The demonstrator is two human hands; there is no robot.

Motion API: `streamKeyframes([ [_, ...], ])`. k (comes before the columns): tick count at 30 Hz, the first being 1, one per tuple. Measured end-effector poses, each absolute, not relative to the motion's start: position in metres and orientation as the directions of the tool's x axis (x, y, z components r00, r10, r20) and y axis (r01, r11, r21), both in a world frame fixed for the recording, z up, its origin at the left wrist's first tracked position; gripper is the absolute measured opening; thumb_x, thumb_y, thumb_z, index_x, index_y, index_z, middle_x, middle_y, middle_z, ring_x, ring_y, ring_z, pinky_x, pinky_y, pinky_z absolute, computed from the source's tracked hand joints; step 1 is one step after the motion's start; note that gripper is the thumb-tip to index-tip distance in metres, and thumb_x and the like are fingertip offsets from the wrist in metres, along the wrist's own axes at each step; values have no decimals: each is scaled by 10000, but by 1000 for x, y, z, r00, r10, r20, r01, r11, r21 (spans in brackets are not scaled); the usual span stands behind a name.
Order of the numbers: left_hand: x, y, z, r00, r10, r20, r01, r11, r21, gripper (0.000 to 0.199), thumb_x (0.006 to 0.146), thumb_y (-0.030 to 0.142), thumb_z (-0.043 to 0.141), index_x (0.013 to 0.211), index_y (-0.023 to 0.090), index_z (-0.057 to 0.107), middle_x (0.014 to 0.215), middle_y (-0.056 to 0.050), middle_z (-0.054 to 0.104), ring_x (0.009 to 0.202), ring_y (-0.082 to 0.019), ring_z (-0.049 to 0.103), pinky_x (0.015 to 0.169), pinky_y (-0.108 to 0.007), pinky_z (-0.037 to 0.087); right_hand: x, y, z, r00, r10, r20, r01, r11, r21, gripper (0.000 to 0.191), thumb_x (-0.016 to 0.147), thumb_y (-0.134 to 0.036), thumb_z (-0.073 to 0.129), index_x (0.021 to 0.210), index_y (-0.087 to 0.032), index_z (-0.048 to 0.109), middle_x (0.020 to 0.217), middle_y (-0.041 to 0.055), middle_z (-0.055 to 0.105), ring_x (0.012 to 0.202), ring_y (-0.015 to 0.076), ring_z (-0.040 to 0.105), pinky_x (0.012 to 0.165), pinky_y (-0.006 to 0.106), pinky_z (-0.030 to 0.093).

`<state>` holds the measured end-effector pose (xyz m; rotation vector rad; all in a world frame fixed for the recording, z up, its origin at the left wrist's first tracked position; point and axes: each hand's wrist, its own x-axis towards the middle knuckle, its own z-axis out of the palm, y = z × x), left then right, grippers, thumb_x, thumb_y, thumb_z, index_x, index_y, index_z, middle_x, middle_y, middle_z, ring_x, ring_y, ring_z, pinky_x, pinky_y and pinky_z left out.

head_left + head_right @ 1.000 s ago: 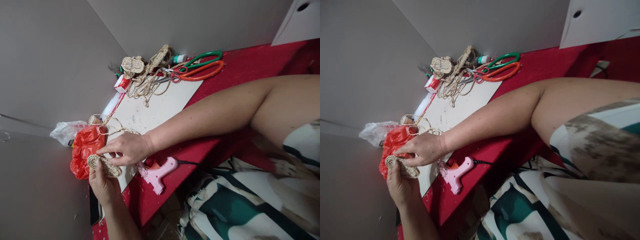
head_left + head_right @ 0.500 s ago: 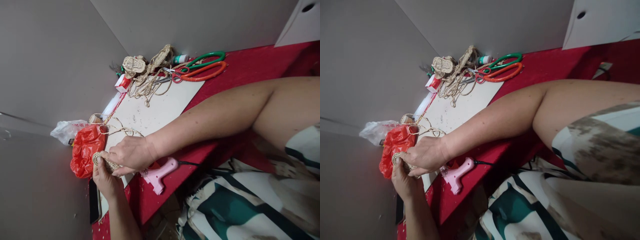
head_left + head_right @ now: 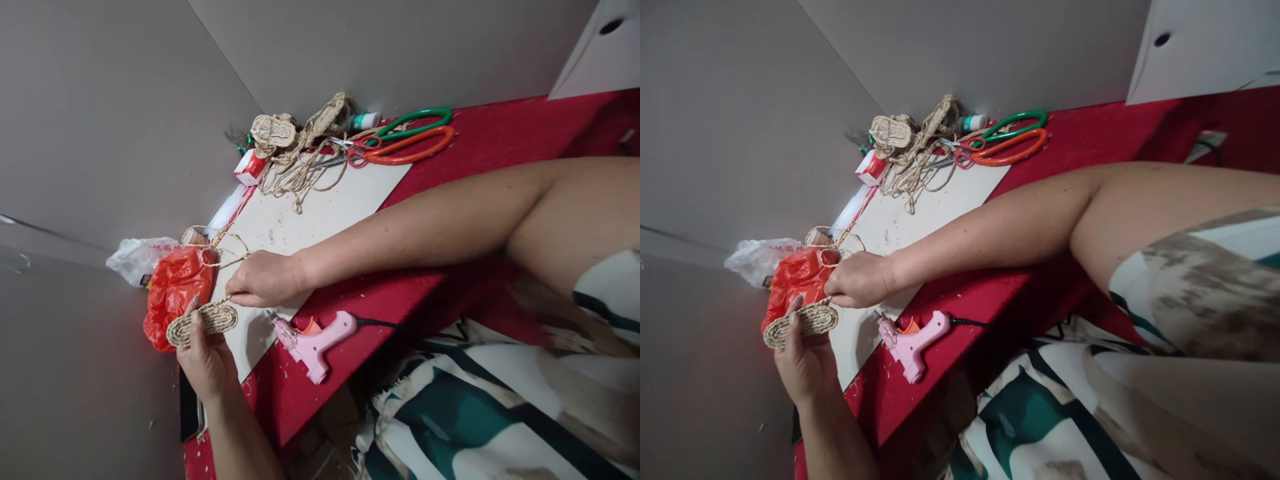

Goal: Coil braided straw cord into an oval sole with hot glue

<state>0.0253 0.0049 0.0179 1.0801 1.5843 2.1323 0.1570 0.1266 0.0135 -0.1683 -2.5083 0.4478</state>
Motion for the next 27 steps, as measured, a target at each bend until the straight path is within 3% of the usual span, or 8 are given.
streamKeyframes([
  [5, 21, 4, 19, -689, 615, 383, 190, -357, 915, 237, 740, 275, 721, 944, 159, 693, 915, -49, 656, 854, -159, 623, 769, -294, 508, 188, 121, 13, -742, 118, 660, -32, 977, -210, 291, 890, -270, 507, 1117, -100, 573, 1067, 117, 628, 961, 196, 543, 777, 324, 393],
  [8, 19, 3, 21, -714, 570, 408, 204, -388, 899, 255, 695, 247, 764, 909, 153, 661, 862, -17, 638, 782, -125, 614, 746, -267, 504, 221, 103, 7, -892, 77, 446, -8, 983, -185, 253, 858, -343, 554, 956, -118, 614, 886, 90, 625, 804, 191, 549, 659, 311, 383],
  [12, 21, 3, 22, -744, 524, 415, 207, -410, 889, 275, 648, 232, 796, 831, 157, 604, 774, 26, 586, 683, -96, 579, 682, -249, 501, 248, 82, -9, -963, 90, 252, 29, 971, -238, 326, 802, -360, 622, 1025, -122, 608, 935, 111, 619, 806, 203, 556, 633, 324, 376],
  [18, 19, 6, 20, -735, 534, 418, 187, -434, 882, 259, 681, 263, 779, 866, 178, 619, 833, 22, 600, 739, -95, 583, 726, -250, 497, 239, 76, -21, -979, 114, 169, 59, 953, -297, 264, 766, -179, 564, 1008, -94, 625, 942, 138, 640, 780, 204, 576, 604, 305, 363],
  [21, 13, 7, 19, -730, 543, 415, 179, -434, 883, 248, 692, 276, 772, 870, 185, 626, 835, 21, 608, 744, -95, 585, 728, -251, 496, 237, 80, -18, -980, 103, 173, 24, 912, -410, 255, 728, -149, 582, 968, -88, 643, 895, 123, 648, 717, 174, 560, 589, 285, 362],
  [23, 10, 8, 18, -727, 546, 416, 178, -435, 882, 254, 693, 286, 769, 878, 187, 627, 846, 16, 616, 743, -101, 591, 719, -260, 499, 241, 84, -12, -974, 131, 187, 0, 821, -571, 252, 720, -157, 609, 960, -93, 652, 885, 98, 648, 723, 150, 548, 619, 268, 385],
  [25, 7, 8, 18, -722, 551, 419, 181, -435, 882, 267, 692, 297, 767, 888, 184, 626, 850, 11, 622, 739, -113, 597, 711, -275, 504, 248, 91, 0, -966, 177, 186, -40, 612, -790, 288, 719, -182, 633, 996, -105, 643, 882, 64, 645, 733, 127, 545, 651, 249, 413],
  [27, 6, 9, 17, -718, 556, 420, 185, -429, 884, 267, 689, 301, 767, 878, 178, 624, 828, 12, 622, 733, -118, 602, 711, -278, 506, 258, 100, 17, -965, 196, 176, -119, 273, -955, 374, 736, -220, 630, 1094, -122, 589, 872, 33, 637, 699, 106, 554, 638, 233, 438],
])
